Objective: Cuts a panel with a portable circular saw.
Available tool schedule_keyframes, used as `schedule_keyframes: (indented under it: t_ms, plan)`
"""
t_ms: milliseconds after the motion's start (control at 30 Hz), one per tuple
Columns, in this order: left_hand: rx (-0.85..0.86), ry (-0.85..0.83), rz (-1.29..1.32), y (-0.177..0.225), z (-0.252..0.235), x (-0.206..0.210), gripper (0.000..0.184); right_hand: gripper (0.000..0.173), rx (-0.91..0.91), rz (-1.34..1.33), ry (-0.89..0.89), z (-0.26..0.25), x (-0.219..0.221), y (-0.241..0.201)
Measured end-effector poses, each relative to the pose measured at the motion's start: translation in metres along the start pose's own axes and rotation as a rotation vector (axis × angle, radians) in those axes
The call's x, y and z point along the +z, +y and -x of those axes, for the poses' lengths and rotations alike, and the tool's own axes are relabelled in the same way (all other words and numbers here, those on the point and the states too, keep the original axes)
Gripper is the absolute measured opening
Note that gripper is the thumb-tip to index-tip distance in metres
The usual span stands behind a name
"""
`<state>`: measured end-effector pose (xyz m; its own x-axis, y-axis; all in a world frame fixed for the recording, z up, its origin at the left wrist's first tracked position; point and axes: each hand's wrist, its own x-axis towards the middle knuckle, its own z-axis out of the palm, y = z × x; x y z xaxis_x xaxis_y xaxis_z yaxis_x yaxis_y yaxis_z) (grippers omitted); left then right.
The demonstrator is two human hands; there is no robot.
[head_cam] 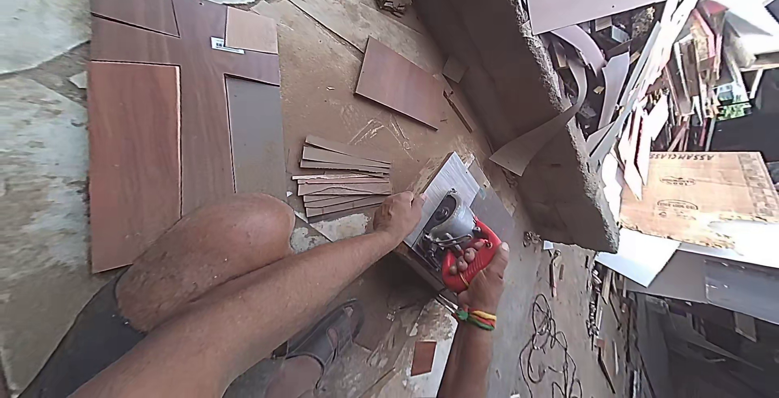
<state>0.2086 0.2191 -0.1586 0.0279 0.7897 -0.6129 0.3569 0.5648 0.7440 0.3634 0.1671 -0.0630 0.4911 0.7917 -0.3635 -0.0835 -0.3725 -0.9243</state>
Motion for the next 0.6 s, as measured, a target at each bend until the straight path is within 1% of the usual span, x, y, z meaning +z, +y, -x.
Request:
schedule_keyframes:
  t_ms: [100, 200, 300, 367, 433, 467, 600]
  plan:
    - [0.006, -0.001, -0.011, 0.001, 0.0, -0.001, 0.057, 0.069, 0.057, 0.011, -0.042, 0.004, -0.005, -0.013]
    - [0.02, 0.001, -0.018, 0.001, 0.0, -0.001, 0.058, 0.074, 0.191, -0.017, -0.142, -0.008, -0.011, -0.049]
    - [0.025, -0.013, -0.031, 0.0, 0.001, -0.001, 0.059, 0.081, 0.323, -0.145, -0.281, -0.03, -0.026, -0.083]
    - [0.022, -0.012, -0.028, 0.0, -0.001, 0.001, 0.06, 0.083, 0.353, -0.275, -0.308, -0.039, -0.038, -0.095]
    - [0.013, -0.014, -0.021, -0.001, -0.004, 0.001, 0.062, 0.079, 0.355, -0.422, -0.268, -0.041, -0.053, -0.092]
    - [0.011, -0.02, -0.01, -0.002, -0.004, 0.002, 0.062, 0.076, 0.35, -0.485, -0.219, -0.04, -0.061, -0.088]
    - [0.014, -0.053, 0.062, -0.006, -0.01, 0.006, 0.068, 0.065, 0.297, -0.747, -0.079, -0.039, -0.113, -0.051]
